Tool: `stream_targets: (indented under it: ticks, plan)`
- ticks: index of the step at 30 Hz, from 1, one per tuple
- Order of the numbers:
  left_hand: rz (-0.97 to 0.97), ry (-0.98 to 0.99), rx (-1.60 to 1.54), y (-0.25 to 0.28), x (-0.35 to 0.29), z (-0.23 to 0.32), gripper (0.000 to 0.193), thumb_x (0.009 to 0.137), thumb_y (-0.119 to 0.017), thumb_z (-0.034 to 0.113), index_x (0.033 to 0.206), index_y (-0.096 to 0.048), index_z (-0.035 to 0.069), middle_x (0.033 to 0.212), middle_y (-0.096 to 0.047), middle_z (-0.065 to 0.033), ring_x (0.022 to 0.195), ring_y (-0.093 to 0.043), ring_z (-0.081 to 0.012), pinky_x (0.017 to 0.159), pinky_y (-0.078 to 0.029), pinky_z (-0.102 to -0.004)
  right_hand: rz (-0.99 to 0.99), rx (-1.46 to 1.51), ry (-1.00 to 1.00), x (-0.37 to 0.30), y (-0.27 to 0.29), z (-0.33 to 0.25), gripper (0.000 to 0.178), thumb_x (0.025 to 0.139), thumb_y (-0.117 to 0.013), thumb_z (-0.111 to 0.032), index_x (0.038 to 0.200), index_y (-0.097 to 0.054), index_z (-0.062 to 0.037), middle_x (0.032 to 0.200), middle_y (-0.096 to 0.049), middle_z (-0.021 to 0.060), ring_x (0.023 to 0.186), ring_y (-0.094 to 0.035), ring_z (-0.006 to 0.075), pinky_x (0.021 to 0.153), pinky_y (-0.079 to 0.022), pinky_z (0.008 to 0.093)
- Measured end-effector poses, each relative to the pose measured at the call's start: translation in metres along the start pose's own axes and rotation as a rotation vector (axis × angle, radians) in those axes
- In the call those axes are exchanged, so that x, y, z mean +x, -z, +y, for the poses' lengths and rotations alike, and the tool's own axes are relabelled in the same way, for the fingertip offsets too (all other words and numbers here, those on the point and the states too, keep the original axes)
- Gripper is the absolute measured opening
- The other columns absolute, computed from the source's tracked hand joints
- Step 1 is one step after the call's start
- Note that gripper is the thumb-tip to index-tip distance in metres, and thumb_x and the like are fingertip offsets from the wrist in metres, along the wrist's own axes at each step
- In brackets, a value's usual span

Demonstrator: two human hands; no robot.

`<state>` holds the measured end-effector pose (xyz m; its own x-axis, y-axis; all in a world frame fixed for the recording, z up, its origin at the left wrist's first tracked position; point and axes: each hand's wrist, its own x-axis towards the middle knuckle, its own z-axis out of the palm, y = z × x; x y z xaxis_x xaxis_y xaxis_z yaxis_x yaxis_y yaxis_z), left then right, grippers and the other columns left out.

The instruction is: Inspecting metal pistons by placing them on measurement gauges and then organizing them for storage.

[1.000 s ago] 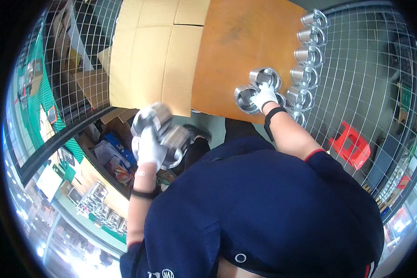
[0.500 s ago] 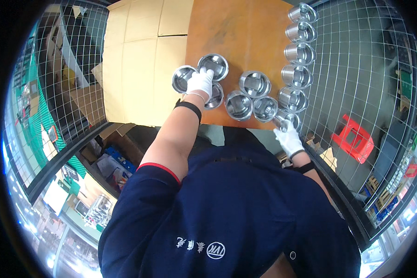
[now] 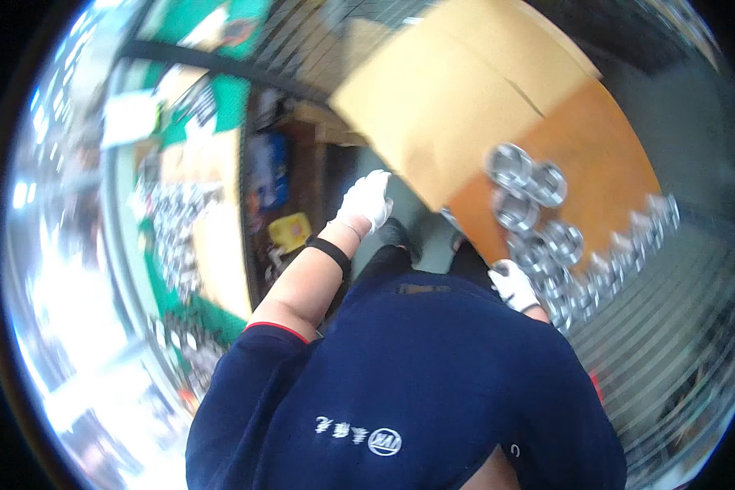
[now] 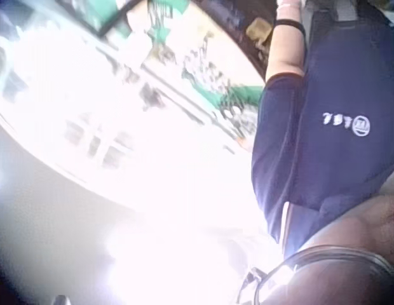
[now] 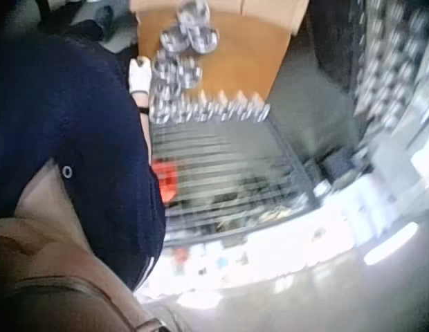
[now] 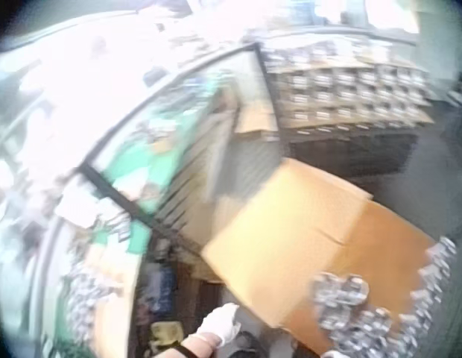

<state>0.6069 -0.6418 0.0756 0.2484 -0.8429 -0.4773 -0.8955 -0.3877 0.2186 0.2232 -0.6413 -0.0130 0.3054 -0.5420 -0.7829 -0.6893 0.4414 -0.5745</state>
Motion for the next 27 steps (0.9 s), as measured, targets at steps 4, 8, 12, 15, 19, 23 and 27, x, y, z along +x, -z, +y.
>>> stream_targets:
  ticks: [4, 8, 12, 15, 19, 23, 27]
  plan:
    - [0.321, 0.443, -0.018, 0.052, -0.089, -0.135, 0.051, 0.084, -0.067, 0.021, 0.132, -0.055, 0.008, 0.128, -0.061, -0.0181, 0.118, -0.058, -0.0384, 0.102, -0.046, -0.0439, -0.041, -0.145, 0.123, 0.019, -0.024, -0.047, 0.036, 0.087, -0.072, -0.021, 0.115, -0.064, 0.0011, 0.099, -0.072, 0.0148, 0.083, -0.07, 0.0206, 0.071, -0.057, 0.0351]
    - [0.509, 0.852, -0.08, 0.119, -0.192, -0.266, 0.05, 0.084, -0.067, 0.023, 0.131, -0.057, 0.008, 0.13, -0.061, -0.0194, 0.12, -0.057, -0.0382, 0.102, -0.046, -0.0432, -0.169, -0.36, 0.195, 0.024, -0.06, -0.107, 0.038, 0.089, -0.068, -0.025, 0.115, -0.063, 0.0017, 0.098, -0.073, 0.0162, 0.081, -0.071, 0.022, 0.073, -0.056, 0.0351]
    - [0.697, 0.97, -0.002, 0.124, -0.263, -0.397, 0.047, 0.084, -0.067, 0.026, 0.125, -0.06, 0.004, 0.125, -0.062, -0.0226, 0.114, -0.06, -0.0392, 0.098, -0.047, -0.0454, -0.165, -0.418, 0.174, 0.047, -0.11, -0.151, 0.038, 0.088, -0.069, -0.026, 0.114, -0.064, 0.0009, 0.102, -0.073, 0.0175, 0.095, -0.071, 0.026, 0.084, -0.054, 0.0363]
    - [0.693, 0.998, -0.103, 0.123, -0.28, -0.486, 0.046, 0.087, -0.065, 0.029, 0.126, -0.06, 0.005, 0.124, -0.062, -0.0222, 0.116, -0.059, -0.0386, 0.1, -0.046, -0.0453, -0.132, -0.591, 0.296, 0.057, -0.164, -0.209, 0.036, 0.087, -0.068, -0.026, 0.112, -0.065, -0.001, 0.106, -0.071, 0.0204, 0.103, -0.068, 0.0328, 0.091, -0.052, 0.0397]
    - [0.687, 0.839, 0.059, 0.134, -0.265, -0.559, 0.058, 0.09, -0.061, 0.029, 0.143, -0.046, 0.011, 0.145, -0.047, -0.0185, 0.123, -0.055, -0.0399, 0.104, -0.044, -0.0457, -0.093, -0.809, 0.697, 0.031, -0.253, -0.348, 0.027, 0.089, -0.064, -0.024, 0.106, -0.065, -0.0038, 0.102, -0.069, 0.0228, 0.101, -0.065, 0.0401, 0.089, -0.052, 0.0446]
    - [0.558, 0.815, 0.001, 0.155, -0.24, -0.601, 0.059, 0.091, -0.042, 0.014, 0.15, -0.038, 0.015, 0.155, -0.037, -0.0154, 0.129, -0.05, -0.0417, 0.109, -0.04, -0.0455, -0.167, -0.917, 1.069, 0.002, -0.358, -0.49, 0.025, 0.088, -0.063, -0.023, 0.105, -0.066, -0.0053, 0.104, -0.069, 0.0188, 0.1, -0.064, 0.0391, 0.089, -0.051, 0.0446]
    - [0.511, 0.79, -0.062, 0.168, -0.215, -0.633, 0.059, 0.092, -0.045, 0.014, 0.15, -0.037, 0.016, 0.155, -0.038, -0.0145, 0.135, -0.046, -0.0383, 0.111, -0.039, -0.0427, -0.118, -1.06, 1.665, -0.008, -0.45, -0.578, 0.025, 0.081, -0.066, -0.012, 0.105, -0.062, -0.0073, 0.103, -0.065, 0.0129, 0.098, -0.06, 0.035, 0.085, -0.05, 0.0433]
